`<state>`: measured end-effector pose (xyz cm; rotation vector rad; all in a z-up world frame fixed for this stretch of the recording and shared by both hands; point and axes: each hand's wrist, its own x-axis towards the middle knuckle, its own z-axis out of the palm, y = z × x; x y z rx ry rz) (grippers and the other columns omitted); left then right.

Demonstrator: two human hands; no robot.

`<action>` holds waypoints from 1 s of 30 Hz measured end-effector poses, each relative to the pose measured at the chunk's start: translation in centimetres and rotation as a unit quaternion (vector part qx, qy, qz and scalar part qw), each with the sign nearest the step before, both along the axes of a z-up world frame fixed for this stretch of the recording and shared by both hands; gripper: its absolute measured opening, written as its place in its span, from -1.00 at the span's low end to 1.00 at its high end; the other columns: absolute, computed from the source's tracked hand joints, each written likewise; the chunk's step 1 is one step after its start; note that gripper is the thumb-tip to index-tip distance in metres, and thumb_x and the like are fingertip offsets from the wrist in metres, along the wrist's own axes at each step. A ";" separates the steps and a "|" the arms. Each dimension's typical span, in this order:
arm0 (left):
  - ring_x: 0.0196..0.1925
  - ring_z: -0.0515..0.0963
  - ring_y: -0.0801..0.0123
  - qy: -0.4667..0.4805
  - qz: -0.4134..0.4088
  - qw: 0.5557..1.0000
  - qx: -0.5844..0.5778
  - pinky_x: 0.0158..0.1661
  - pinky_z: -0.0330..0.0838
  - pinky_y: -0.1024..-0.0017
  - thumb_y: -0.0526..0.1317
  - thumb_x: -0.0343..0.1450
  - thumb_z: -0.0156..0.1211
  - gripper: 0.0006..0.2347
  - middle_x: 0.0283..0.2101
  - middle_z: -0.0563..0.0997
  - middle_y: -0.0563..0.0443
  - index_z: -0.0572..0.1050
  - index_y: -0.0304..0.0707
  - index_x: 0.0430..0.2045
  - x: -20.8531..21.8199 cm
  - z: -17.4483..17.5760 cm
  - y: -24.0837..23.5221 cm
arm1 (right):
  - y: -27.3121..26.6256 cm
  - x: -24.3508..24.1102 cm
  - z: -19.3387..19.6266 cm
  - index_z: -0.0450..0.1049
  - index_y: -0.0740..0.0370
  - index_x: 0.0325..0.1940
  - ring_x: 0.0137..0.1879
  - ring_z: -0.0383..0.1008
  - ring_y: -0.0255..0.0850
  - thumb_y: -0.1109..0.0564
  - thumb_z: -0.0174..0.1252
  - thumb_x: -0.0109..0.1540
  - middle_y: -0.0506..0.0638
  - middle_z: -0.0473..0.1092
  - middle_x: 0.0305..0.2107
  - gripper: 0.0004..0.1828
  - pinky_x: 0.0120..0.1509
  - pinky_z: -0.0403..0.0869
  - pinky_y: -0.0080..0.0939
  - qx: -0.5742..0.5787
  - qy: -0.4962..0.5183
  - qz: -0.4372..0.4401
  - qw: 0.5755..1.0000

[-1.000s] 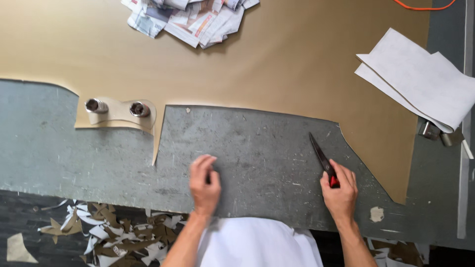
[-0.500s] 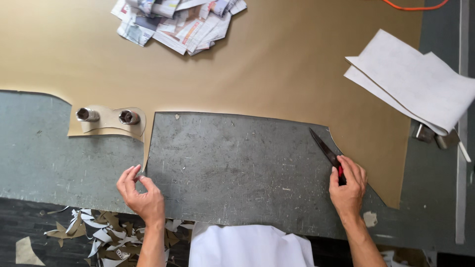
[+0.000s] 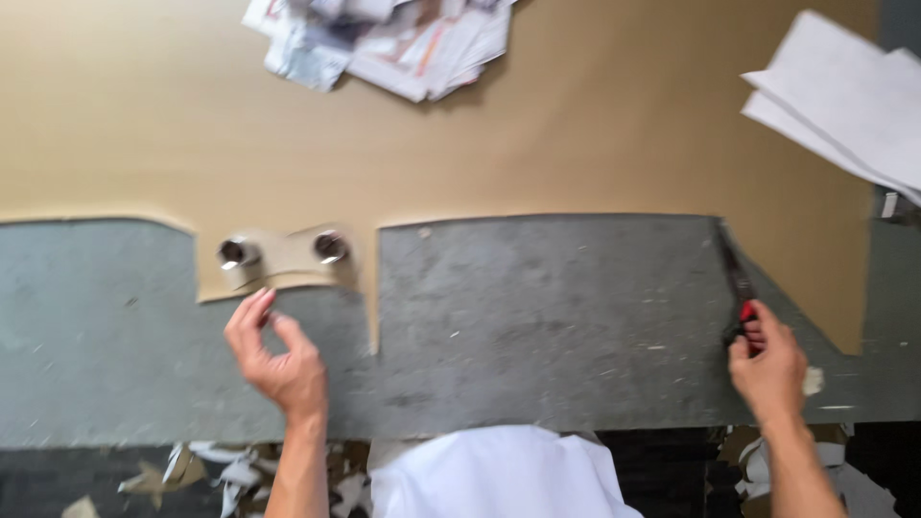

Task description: The person uses shears to cut a piece of tan leather around a white paper template held in place by two padlocks and two metal sockets. After cutting, the person removes the template and weights, then trims the leather piece further before placing a newspaper on the work surface.

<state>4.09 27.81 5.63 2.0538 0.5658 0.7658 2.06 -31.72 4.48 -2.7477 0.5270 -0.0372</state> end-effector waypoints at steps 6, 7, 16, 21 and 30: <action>0.18 0.54 0.11 0.016 -0.102 0.995 -0.002 0.21 0.43 0.25 -0.53 0.43 0.10 -0.75 0.06 0.57 -0.14 0.53 -0.36 -0.03 0.3 -1.7 5.7 | 2.7 -1.3 -0.1 0.19 0.36 0.56 0.03 0.49 -0.23 0.50 0.05 0.23 0.15 0.49 -0.04 -0.23 0.16 0.44 -0.24 0.257 0.024 -0.166 0.952; 0.19 0.53 0.10 0.023 -0.124 0.992 -0.005 0.22 0.43 0.24 -0.52 0.43 0.11 -0.74 0.07 0.57 -0.15 0.52 -0.36 -0.02 0.5 -1.9 5.9 | 4.0 -2.5 0.2 0.19 0.38 0.56 0.04 0.50 -0.24 0.51 0.05 0.23 0.13 0.49 -0.05 -0.23 0.19 0.45 -0.26 0.302 0.009 -0.162 0.939; 0.21 0.45 -0.03 0.049 -0.199 0.979 0.021 0.22 0.38 0.17 -0.41 0.40 0.25 -0.60 0.17 0.47 -0.19 0.40 -0.32 0.16 1.8 -2.4 4.3 | 24.4 -0.8 2.6 0.45 0.43 0.21 -0.28 0.47 -0.24 0.34 0.28 0.13 -0.01 0.42 -0.41 -0.47 -0.15 0.49 -0.22 0.498 0.298 -0.020 0.815; 0.20 0.39 -0.08 0.067 -0.305 0.947 0.069 0.15 0.35 0.09 -0.30 0.31 0.38 -0.39 0.18 0.39 -0.22 0.27 -0.32 0.28 6.1 -1.0 5.5 | 33.2 1.5 2.8 0.53 0.37 -0.07 -0.50 0.39 -0.40 0.33 0.45 0.03 -0.10 0.47 -0.53 -0.59 -0.42 0.40 -0.35 0.501 0.441 0.066 0.742; 0.03 0.44 0.00 0.137 -0.454 0.869 0.140 -0.03 0.42 0.14 -0.38 0.19 0.38 -0.52 -0.03 0.44 -0.12 0.43 -0.19 0.02 10.1 -1.5 7.2 | 40.0 -3.2 3.2 0.52 0.31 -0.23 -0.59 0.32 -0.46 0.29 0.49 0.05 -0.15 0.43 -0.66 -0.70 -0.50 0.26 -0.40 0.520 0.453 0.037 0.723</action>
